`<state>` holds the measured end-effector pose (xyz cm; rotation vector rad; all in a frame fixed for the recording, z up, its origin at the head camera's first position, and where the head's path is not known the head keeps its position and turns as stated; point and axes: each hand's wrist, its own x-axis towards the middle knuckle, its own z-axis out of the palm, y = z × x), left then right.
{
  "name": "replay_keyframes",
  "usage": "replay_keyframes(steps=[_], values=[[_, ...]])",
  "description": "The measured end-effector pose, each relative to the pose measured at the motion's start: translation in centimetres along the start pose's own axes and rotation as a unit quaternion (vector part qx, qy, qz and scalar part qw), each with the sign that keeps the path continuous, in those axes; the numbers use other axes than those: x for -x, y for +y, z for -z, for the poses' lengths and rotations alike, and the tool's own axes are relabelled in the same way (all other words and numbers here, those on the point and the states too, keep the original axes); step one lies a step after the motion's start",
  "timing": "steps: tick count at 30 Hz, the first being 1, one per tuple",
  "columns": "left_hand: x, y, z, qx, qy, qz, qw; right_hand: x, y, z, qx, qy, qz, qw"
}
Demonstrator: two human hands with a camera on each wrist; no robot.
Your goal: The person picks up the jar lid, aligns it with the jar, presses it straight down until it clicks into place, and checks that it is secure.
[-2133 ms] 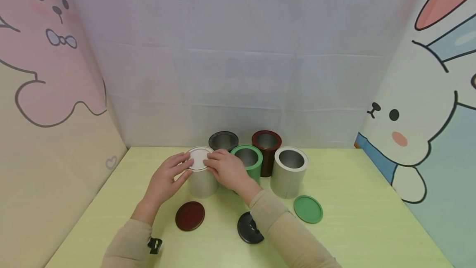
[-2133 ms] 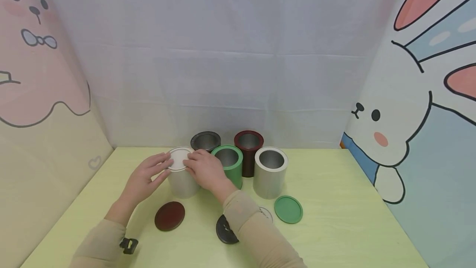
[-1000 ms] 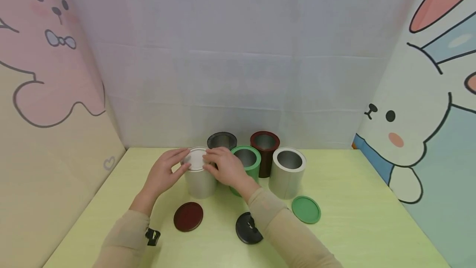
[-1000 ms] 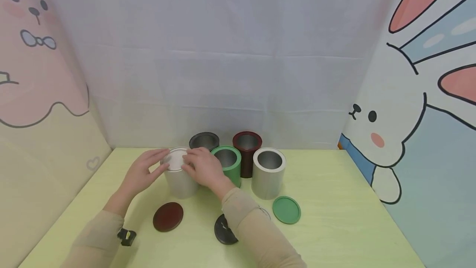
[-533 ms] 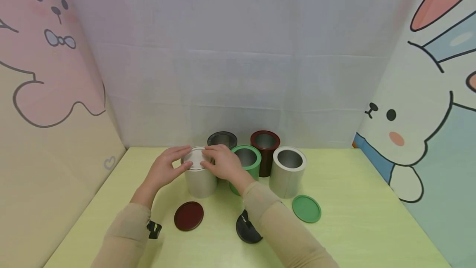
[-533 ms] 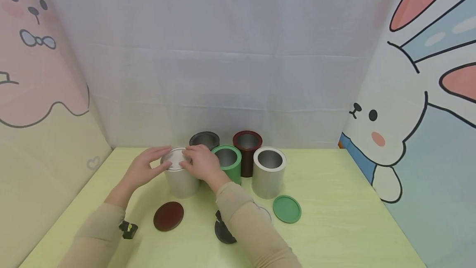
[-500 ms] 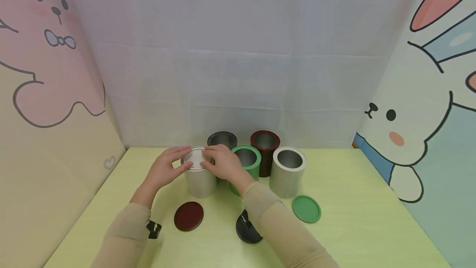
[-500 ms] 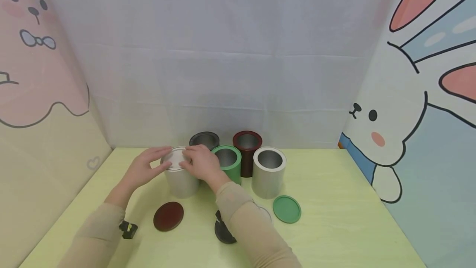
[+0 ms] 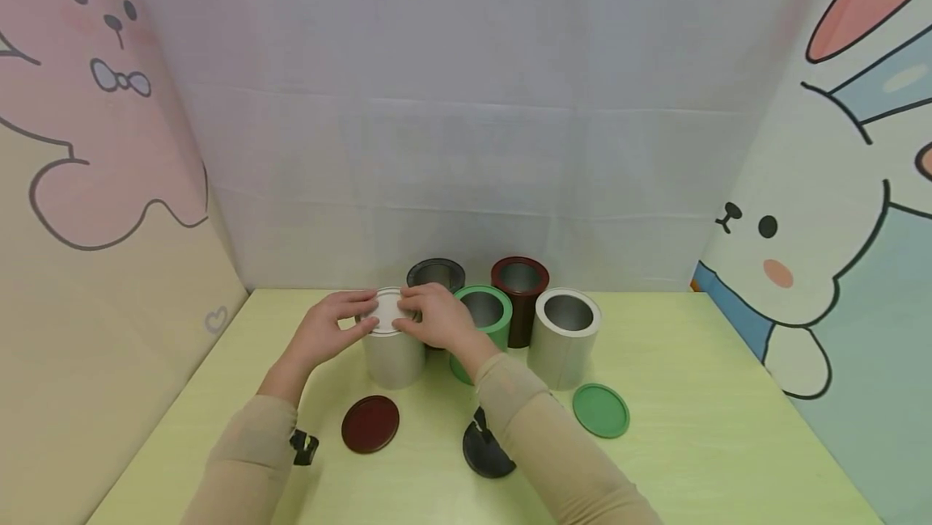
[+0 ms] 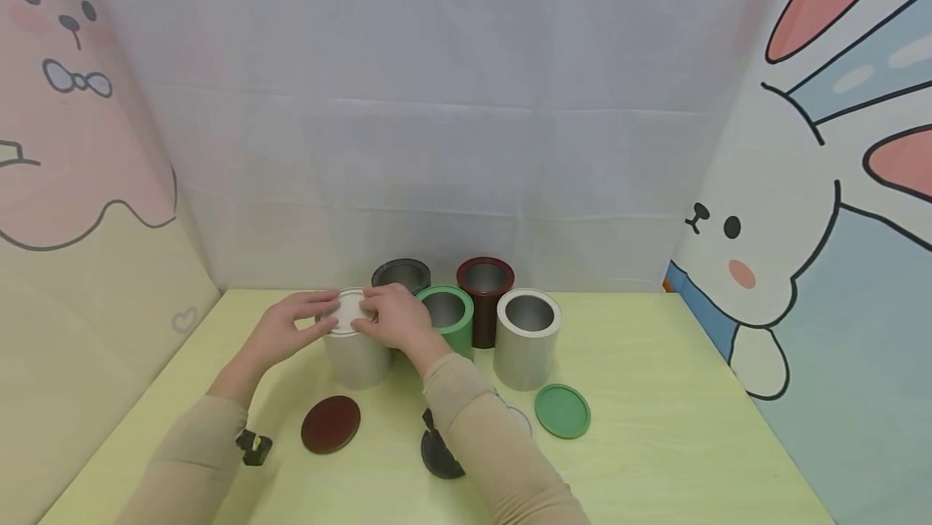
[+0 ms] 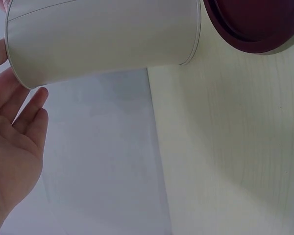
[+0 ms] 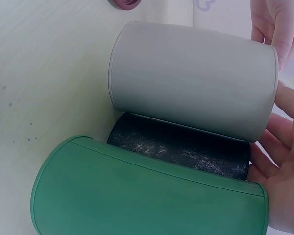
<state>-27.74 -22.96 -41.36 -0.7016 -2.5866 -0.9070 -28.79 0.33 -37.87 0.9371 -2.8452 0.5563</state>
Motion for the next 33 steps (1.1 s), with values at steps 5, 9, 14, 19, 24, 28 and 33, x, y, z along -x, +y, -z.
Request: replay_keyframes(steps=[5, 9, 14, 19, 24, 28, 33], values=[[0.03, 0.14, -0.01, 0.002, 0.005, -0.006, 1.0, -0.05, 0.03, 0.03, 0.004, -0.004, -0.001, 1.0], [0.04, 0.4, 0.04, -0.001, 0.006, -0.009, 0.9999, -0.1, 0.05, 0.06, 0.01, -0.009, 0.001, 0.9999], [0.01, 0.48, 0.04, 0.002, -0.001, -0.002, 1.0, -0.09, 0.04, 0.19, 0.005, -0.013, 0.002, 0.9999], [-0.06, 0.4, 0.1, 0.013, -0.013, 0.021, 0.9996, -0.02, -0.05, 0.31, 0.002, -0.014, 0.0, 0.9999], [-0.17, 0.44, 0.27, 0.018, -0.023, 0.034, 0.999, 0.0, -0.16, 0.4, 0.009, -0.02, -0.004, 0.9998], [-0.18, 0.51, 0.43, 0.02, -0.028, 0.04, 0.9986, -0.11, -0.25, 0.39, 0.015, -0.024, -0.006, 0.9996], [-0.34, 0.52, 0.71, 0.042, -0.036, 0.064, 0.9964, -0.35, -0.21, 0.18, 0.014, -0.025, -0.01, 0.9995]])
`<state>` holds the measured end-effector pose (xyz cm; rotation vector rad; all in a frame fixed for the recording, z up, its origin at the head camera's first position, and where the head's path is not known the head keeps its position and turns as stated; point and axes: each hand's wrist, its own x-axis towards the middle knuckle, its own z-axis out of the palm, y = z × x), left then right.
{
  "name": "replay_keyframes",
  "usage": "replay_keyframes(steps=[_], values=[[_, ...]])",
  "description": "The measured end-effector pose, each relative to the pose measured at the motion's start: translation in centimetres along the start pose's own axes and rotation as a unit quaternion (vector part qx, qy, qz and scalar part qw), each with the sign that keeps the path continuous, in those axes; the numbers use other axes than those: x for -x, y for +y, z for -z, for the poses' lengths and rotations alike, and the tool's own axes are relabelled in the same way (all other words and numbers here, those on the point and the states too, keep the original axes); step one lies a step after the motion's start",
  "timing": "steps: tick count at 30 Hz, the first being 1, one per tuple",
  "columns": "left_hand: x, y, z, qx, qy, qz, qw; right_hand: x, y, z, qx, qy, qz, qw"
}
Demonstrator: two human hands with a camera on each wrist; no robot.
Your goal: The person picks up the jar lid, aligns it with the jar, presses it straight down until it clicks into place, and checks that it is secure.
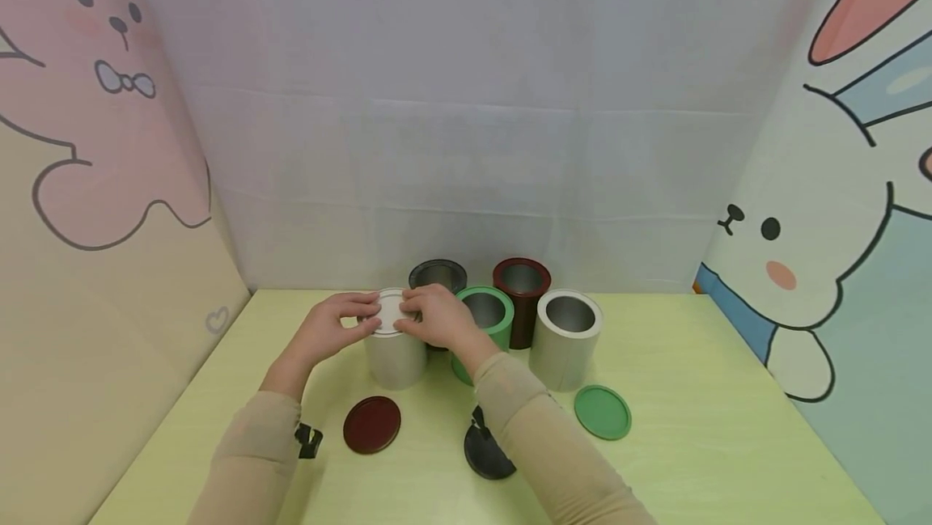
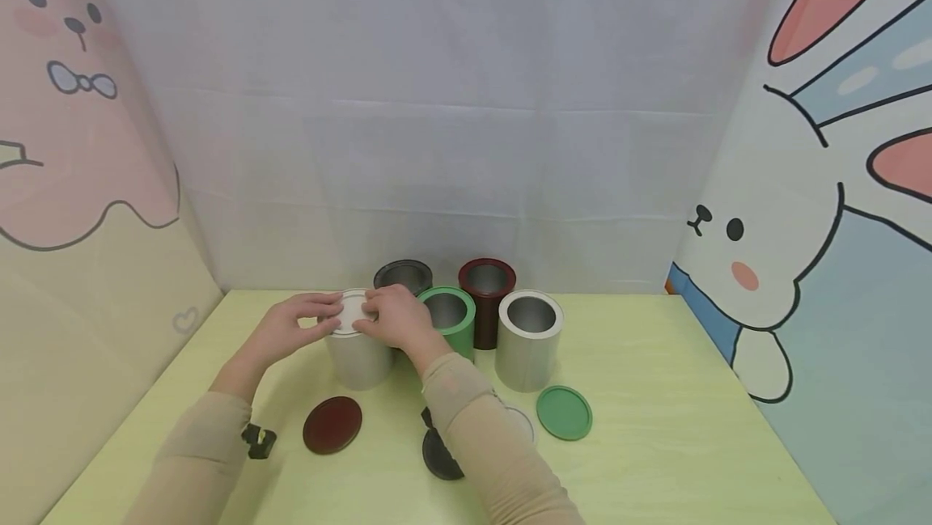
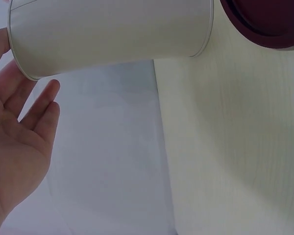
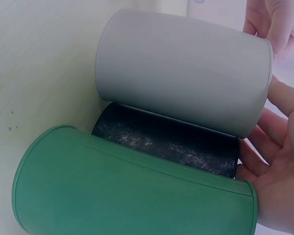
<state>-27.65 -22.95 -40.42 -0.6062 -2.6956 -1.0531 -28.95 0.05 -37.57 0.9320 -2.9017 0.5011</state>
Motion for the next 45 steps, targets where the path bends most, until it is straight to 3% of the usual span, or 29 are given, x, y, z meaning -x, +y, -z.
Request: replay_keyframes(steps=[5, 21, 34, 45], values=[[-0.3, 0.1, 0.2, 0.016, -0.008, 0.024, 0.9995, 0.0, 0.0, 0.0, -0.002, 0.001, -0.002, 1.0], [-0.9, 1.0, 1.5, -0.001, -0.065, 0.069, 0.9955, -0.6, -0.5, 0.7, -0.03, -0.022, -0.012, 0.9992], [-1.2, 1.9, 1.8, -0.026, -0.077, 0.053, 0.9953, -0.9, -1.4, 0.9, 0.017, -0.023, -0.045, 0.9986], [-1.0, 1.6, 1.6, -0.024, -0.08, 0.045, 0.9954, -0.6, -1.2, 0.6, 0.052, -0.007, -0.017, 0.9985]])
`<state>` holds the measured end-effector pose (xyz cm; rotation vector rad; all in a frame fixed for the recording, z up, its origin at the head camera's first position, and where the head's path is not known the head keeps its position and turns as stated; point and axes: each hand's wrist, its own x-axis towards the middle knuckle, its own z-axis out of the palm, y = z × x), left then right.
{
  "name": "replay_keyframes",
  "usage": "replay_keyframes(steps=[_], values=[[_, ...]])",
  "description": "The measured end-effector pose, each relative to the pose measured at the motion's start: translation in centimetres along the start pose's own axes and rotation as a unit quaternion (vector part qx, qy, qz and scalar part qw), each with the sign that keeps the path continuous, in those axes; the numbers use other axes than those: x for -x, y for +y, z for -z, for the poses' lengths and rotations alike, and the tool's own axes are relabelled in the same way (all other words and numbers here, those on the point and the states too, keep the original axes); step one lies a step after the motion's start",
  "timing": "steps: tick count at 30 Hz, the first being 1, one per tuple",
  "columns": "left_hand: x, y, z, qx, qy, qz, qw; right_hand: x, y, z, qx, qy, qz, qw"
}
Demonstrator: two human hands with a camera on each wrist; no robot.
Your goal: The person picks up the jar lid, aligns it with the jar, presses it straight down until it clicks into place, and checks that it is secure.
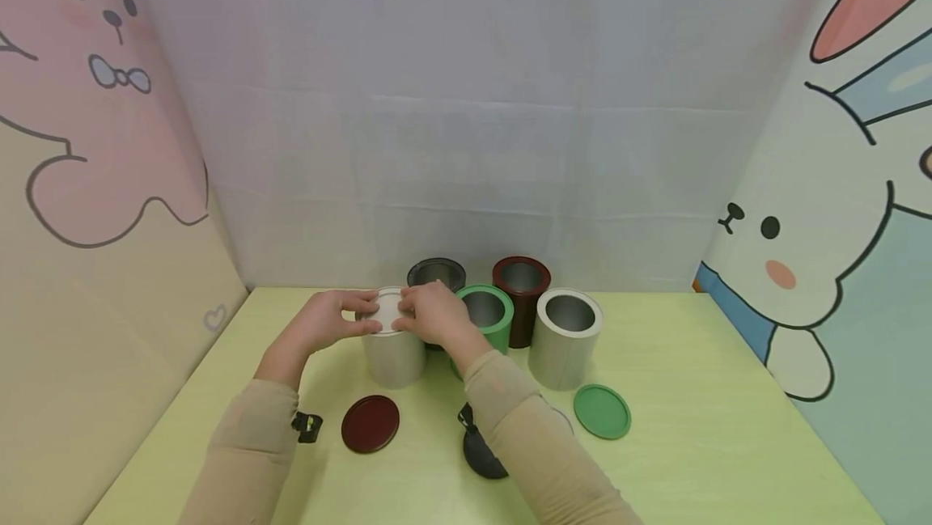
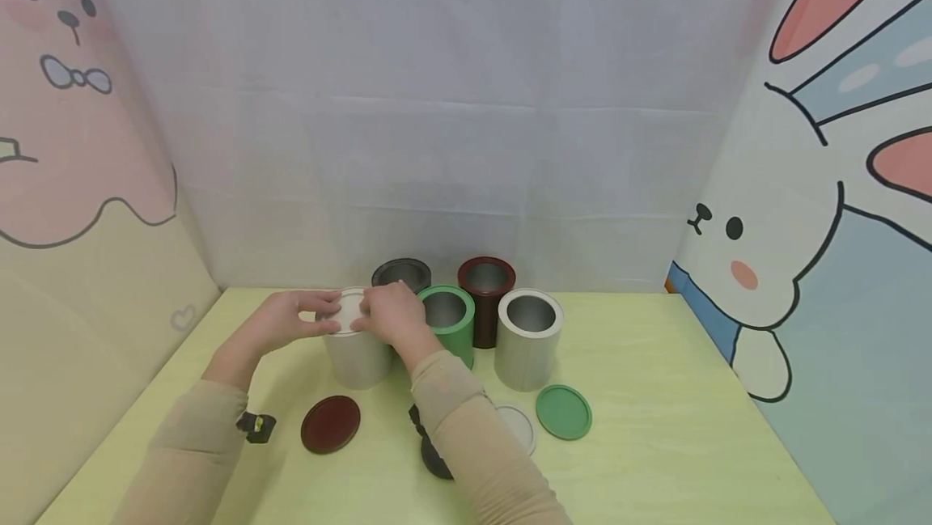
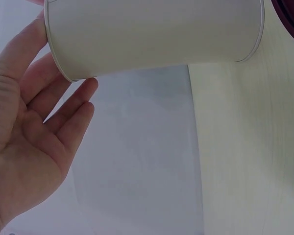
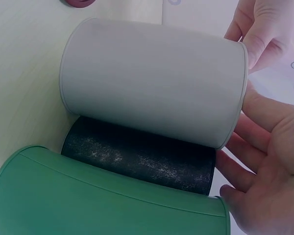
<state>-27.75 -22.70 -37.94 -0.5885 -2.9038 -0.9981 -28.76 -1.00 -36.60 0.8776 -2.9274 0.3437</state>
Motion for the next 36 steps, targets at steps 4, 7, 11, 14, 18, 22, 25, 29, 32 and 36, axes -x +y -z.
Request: replay_keyframes(steps=[4, 7, 11, 14, 18, 22, 25, 29, 32, 36], values=[[0.19, -0.24, -0.16, 0.001, 0.0, 0.001, 1.0, 0.22, -0.02, 0.1, 0.004, 0.004, 0.01, 0.9999], [0.29, -0.3, -0.24, 0.006, 0.001, 0.0, 1.0, 0.35, -0.06, 0.11, 0.003, 0.005, 0.014, 0.9999], [0.46, -0.34, -0.34, 0.015, 0.004, -0.002, 0.9999, 0.37, 0.0, -0.12, 0.006, 0.007, 0.016, 0.9998], [0.54, -0.42, -0.43, 0.021, 0.009, -0.003, 0.9997, 0.36, 0.05, -0.31, 0.01, 0.008, 0.015, 0.9998], [0.61, -0.59, -0.61, 0.026, 0.013, 0.001, 0.9996, 0.46, 0.1, -0.42, 0.012, 0.01, 0.012, 0.9998], [0.71, -0.81, -0.78, 0.034, 0.01, 0.017, 0.9992, 0.64, 0.13, -0.25, 0.021, 0.011, 0.012, 0.9996], [0.7, -0.9, -0.85, 0.044, 0.009, 0.027, 0.9986, 0.68, 0.17, 0.01, 0.022, 0.012, 0.013, 0.9996], [0.67, -0.84, -0.86, 0.047, 0.008, 0.026, 0.9985, 0.68, 0.29, 0.08, 0.007, 0.015, 0.013, 0.9998], [0.7, -0.8, -0.87, 0.045, 0.008, 0.022, 0.9987, 0.71, 0.44, -0.16, 0.003, 0.022, 0.015, 0.9996], [0.79, -0.81, -1.02, 0.057, 0.014, 0.021, 0.998, 0.79, 0.58, -0.5, -0.002, 0.032, 0.018, 0.9993]])
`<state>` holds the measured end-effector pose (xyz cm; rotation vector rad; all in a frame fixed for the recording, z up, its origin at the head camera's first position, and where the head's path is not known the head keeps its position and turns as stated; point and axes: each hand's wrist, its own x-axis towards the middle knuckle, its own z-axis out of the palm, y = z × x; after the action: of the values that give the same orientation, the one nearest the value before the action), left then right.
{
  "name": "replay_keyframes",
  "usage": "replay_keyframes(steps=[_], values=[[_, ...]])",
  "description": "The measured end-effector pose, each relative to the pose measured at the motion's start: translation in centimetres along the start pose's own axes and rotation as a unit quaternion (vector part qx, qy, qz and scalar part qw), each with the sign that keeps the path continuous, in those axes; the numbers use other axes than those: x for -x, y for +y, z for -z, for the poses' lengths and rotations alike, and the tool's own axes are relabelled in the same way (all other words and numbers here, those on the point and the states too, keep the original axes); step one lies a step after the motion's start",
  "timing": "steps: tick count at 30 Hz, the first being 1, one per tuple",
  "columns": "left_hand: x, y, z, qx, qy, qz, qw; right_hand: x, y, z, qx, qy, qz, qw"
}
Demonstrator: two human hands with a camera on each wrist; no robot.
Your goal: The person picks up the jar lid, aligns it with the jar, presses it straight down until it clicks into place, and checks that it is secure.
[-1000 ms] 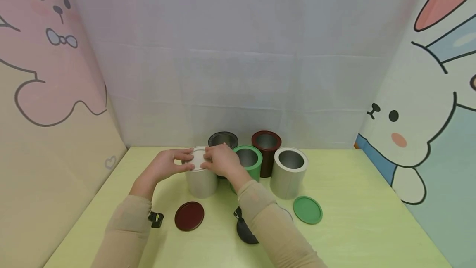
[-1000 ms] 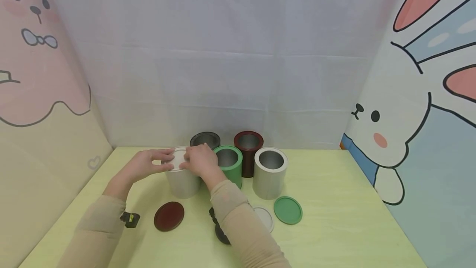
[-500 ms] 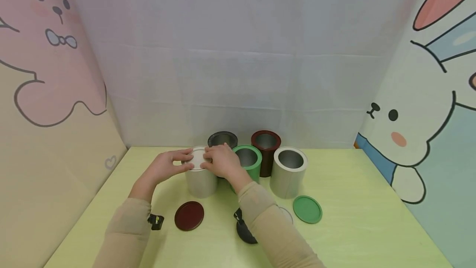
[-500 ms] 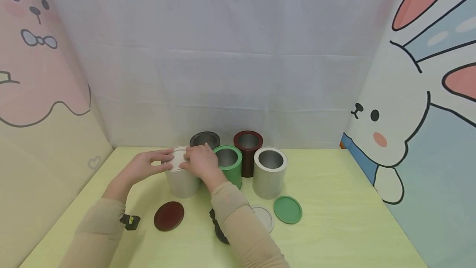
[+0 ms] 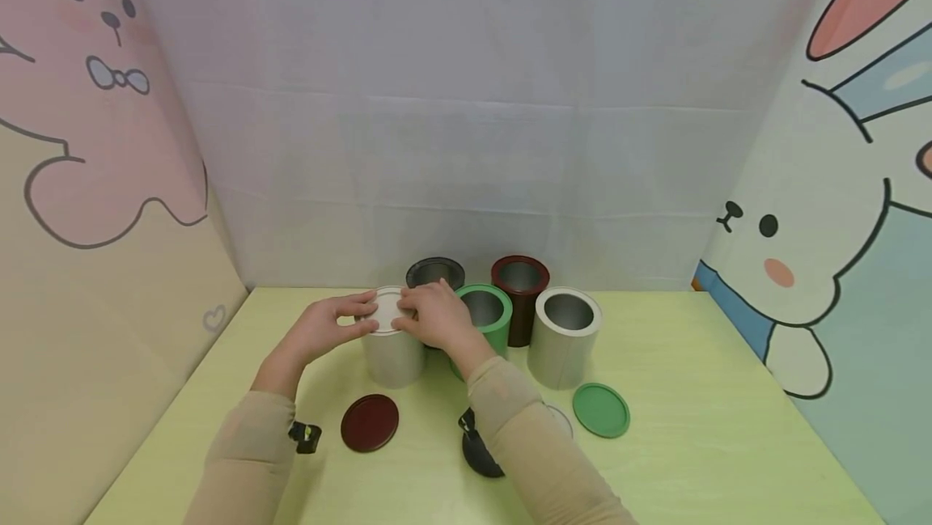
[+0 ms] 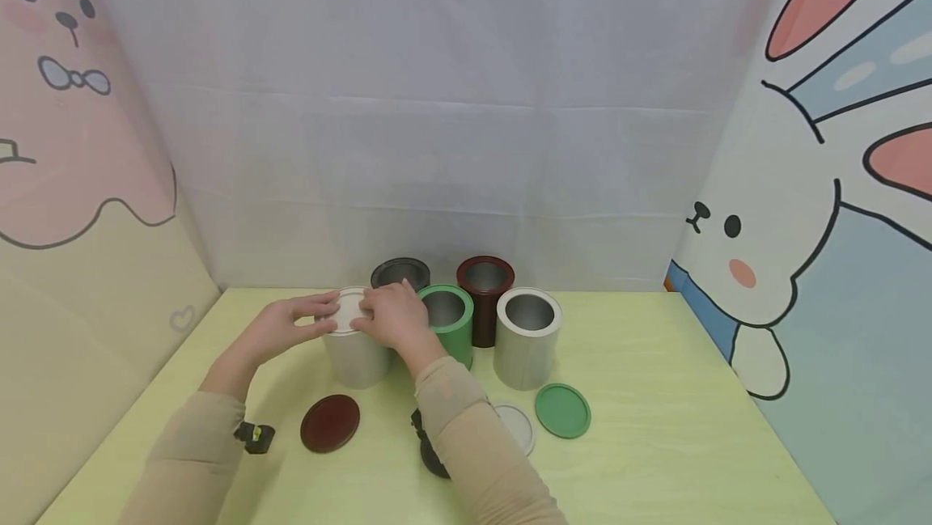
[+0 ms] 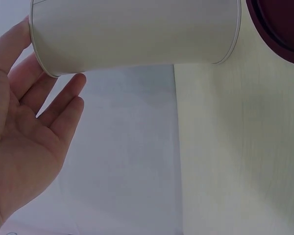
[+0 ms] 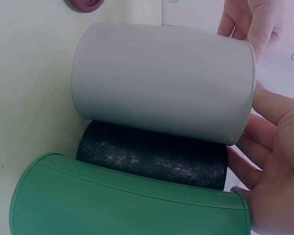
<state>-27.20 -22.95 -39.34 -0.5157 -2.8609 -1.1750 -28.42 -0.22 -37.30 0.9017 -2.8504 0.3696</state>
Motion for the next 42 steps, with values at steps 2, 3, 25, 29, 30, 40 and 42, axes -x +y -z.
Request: replay_keyframes(steps=[2, 3, 25, 29, 30, 40, 42], values=[[0.0, -0.1, -0.1, 0.009, 0.004, -0.001, 1.0, 0.1, 0.0, -0.1, -0.003, 0.001, -0.001, 1.0], [0.1, -0.1, -0.3, 0.014, 0.007, -0.001, 0.9999, 0.1, 0.1, -0.1, -0.006, 0.001, -0.001, 1.0], [1.3, -1.7, -4.1, 0.027, 0.196, -0.16, 0.967, 1.8, 0.4, -1.7, 0.021, 0.142, 0.05, 0.9884], [1.6, -1.7, -4.8, 0.018, 0.253, -0.227, 0.9403, 2.6, 0.3, -1.4, -0.008, 0.179, 0.084, 0.9802], [1.7, -1.7, -5.0, 0.016, 0.264, -0.238, 0.9345, 2.8, 0.2, -1.3, -0.02, 0.186, 0.092, 0.9781], [3.3, 0.0, -5.8, -0.008, 0.295, -0.255, 0.9208, 5.7, 0.8, -0.7, -0.073, 0.246, 0.159, 0.9533], [3.7, 0.3, -6.0, -0.011, 0.294, -0.257, 0.9205, 6.4, 1.0, -0.7, -0.08, 0.247, 0.162, 0.9521]])
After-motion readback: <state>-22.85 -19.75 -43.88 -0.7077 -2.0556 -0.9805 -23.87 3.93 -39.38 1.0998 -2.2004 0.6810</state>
